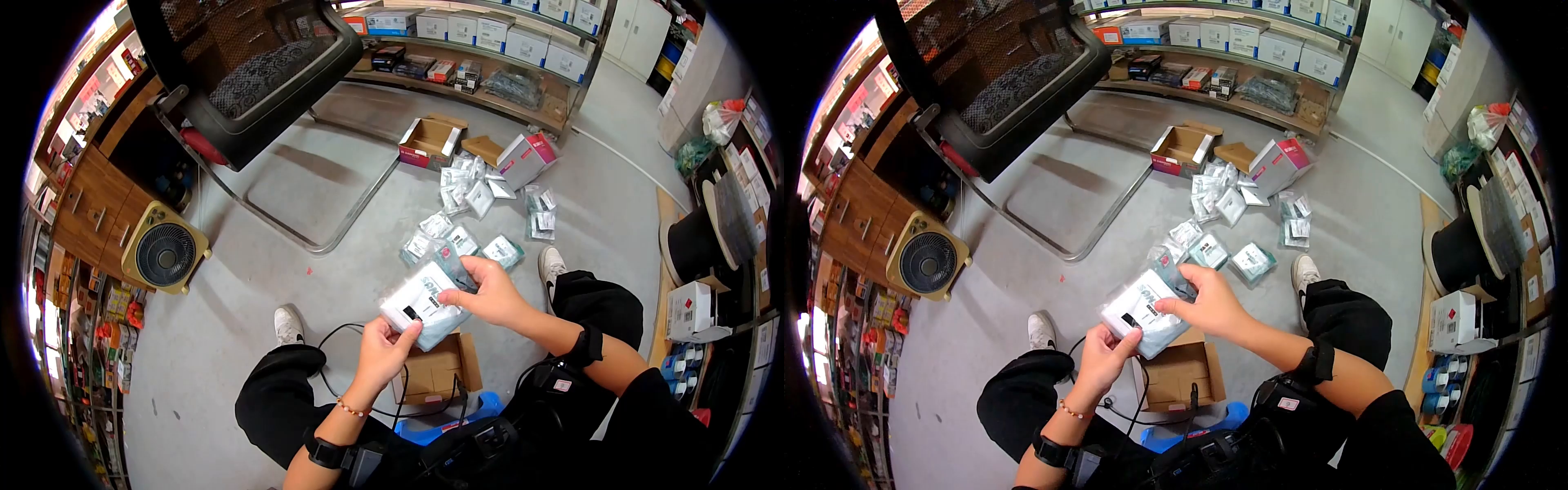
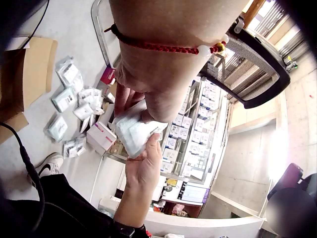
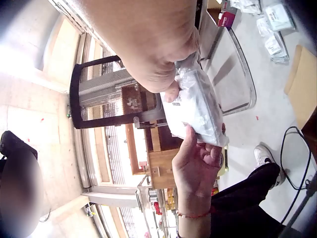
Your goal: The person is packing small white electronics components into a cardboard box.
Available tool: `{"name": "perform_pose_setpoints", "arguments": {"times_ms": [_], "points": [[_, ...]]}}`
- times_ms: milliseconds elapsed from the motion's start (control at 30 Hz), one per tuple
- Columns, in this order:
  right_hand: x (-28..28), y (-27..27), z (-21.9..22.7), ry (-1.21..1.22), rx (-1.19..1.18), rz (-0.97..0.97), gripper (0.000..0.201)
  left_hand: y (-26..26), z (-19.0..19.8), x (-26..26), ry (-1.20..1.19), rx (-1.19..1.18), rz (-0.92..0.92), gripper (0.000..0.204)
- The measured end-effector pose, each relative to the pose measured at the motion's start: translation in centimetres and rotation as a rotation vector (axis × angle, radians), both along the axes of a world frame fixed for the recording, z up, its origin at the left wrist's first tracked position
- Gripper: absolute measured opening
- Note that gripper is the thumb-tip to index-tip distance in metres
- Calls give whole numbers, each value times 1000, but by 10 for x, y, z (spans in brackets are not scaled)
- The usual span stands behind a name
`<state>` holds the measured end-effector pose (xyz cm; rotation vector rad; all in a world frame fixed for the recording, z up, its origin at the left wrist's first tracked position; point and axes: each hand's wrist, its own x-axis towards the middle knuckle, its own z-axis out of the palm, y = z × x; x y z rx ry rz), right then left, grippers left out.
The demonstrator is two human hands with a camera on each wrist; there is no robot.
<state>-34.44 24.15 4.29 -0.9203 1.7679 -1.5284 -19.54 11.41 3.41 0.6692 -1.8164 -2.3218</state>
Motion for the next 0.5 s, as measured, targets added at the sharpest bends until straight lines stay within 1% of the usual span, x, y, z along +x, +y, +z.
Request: {"name": "perform_pose_setpoints", "arguments": {"times_ms": [67, 367, 500], "points": [[0, 0, -1, 11, 9, 6, 25, 0, 1, 0, -25, -31, 3, 25], [-1, 1, -4, 42, 30, 10, 24, 3, 0, 1, -20, -29, 9, 24], [-3, 2, -7, 44, 91, -14, 25, 3, 3, 0, 27, -1, -1, 29]]}}
